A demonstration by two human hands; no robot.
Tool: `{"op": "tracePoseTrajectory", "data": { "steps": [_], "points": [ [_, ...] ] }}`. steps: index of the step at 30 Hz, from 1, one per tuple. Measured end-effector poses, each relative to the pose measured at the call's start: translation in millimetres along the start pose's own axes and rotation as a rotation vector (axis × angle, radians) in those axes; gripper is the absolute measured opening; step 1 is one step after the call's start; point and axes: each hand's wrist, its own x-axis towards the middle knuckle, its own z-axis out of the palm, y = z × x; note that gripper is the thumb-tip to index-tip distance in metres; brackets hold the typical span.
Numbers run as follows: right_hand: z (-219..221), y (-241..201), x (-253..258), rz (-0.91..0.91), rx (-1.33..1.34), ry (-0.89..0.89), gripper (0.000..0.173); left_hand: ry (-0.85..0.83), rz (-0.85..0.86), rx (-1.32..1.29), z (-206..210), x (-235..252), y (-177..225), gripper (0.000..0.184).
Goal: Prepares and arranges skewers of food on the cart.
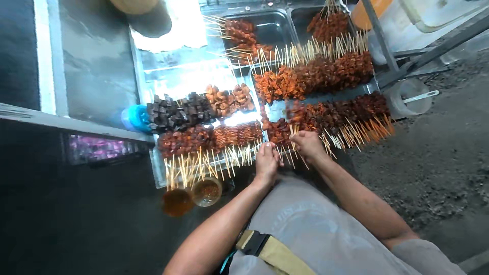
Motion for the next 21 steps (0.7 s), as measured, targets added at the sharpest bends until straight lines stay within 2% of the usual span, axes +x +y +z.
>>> {"op": "tracePoseTrajectory", "data": {
  "steps": [3, 5, 9, 13, 15, 18, 21],
  "points": [
    [-33.1, -4.6, -2.2, -0.040, -0.097, 0.080, 0.025, 0.052, 0.002, 0.101, -5.2, -4.3, 5.7, 0.031],
    [-39.9, -2.6, -8.3, -0.046, -0.177, 0.082, 0.026, 0.033, -0.115, 0.226, -4.9, -3.5, 7.5, 0.027],
    [-18.9, 9.2, -17.1, 0.025, -0.422, 0.010, 0.025, -0.002, -0.288, 0.474, 0.1, 6.3, -1.8, 0.029],
    [-8.2, 23.9, -12.8, -0.009, -0.616, -0.002, 0.025, -0.007, -0.306, 0.676, -1.5, 10.2, -4.5, 0.026],
    [-14.2, 21.3, -18.6, -0.074, -0.578, -0.005, 0.026, -0.034, -0.258, 0.751, -0.8, 6.3, 0.5, 0.025],
    [-24.4, 22.3, -21.1, -0.140, -0.299, -0.051, 0.019, -0.105, -0.157, 0.781, 5.9, -2.0, 5.5, 0.027],
    [-22.0, 24.9, -23.4, -0.073, 0.056, -0.142, 0.014, -0.146, -0.259, 0.494, 12.4, 2.6, -6.4, 0.019]
  ]
}}
